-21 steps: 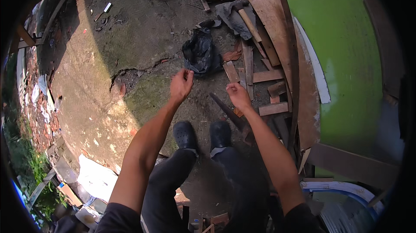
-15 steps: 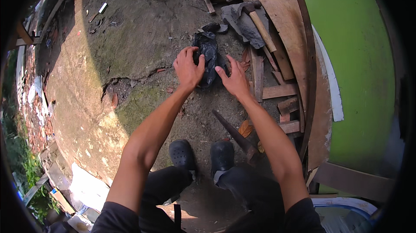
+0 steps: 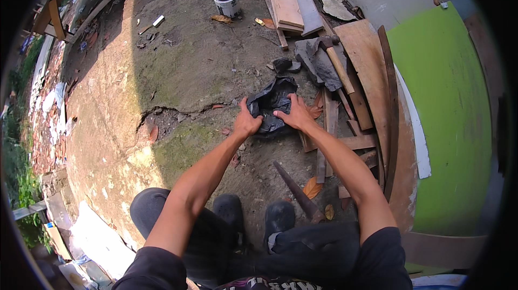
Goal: The person sits on the ground and uses a hammer to drive nails into a rectangular piece of wood. They repeatedly hammer the same nail, then move to a second nail, and finally hammer a third nail into a different piece of wood.
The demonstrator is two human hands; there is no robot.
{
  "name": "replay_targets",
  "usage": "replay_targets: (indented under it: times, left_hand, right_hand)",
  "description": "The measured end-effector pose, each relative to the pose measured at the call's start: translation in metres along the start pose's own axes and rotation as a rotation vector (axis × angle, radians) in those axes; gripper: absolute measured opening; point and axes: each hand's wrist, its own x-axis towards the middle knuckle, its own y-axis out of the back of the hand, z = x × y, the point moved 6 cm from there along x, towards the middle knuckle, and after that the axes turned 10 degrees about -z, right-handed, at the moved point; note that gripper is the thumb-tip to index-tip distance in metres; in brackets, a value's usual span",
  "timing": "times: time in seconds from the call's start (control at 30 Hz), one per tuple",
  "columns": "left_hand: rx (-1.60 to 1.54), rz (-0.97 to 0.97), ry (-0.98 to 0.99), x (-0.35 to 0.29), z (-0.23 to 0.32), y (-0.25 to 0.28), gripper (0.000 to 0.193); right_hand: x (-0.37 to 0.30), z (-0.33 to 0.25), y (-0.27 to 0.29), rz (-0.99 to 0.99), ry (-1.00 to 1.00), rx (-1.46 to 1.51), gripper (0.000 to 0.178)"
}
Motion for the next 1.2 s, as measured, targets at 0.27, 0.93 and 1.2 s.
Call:
replay_targets:
  times: [0.27,0.93,1.2]
  left_hand:
    - [-0.136,0.179,-0.056,-0.009,-0.035,-0.008,0.073]
    - [-0.229,0.632,0.000,-0.096,-0.133,0.191,0.043]
    - [-0.310,0.871,0.098,-0.120,-0.230,0.252,0.042]
  right_hand:
    - [-0.008,-0.003,-0.042,-0.027,-0.034,0.072,0.050]
    - [0.036,-0.217,-0.069,-0.044,0.351,0.293,0.044]
    - [0.065,-0.321,-0.141,-0.191,0.471,0.385,0.047]
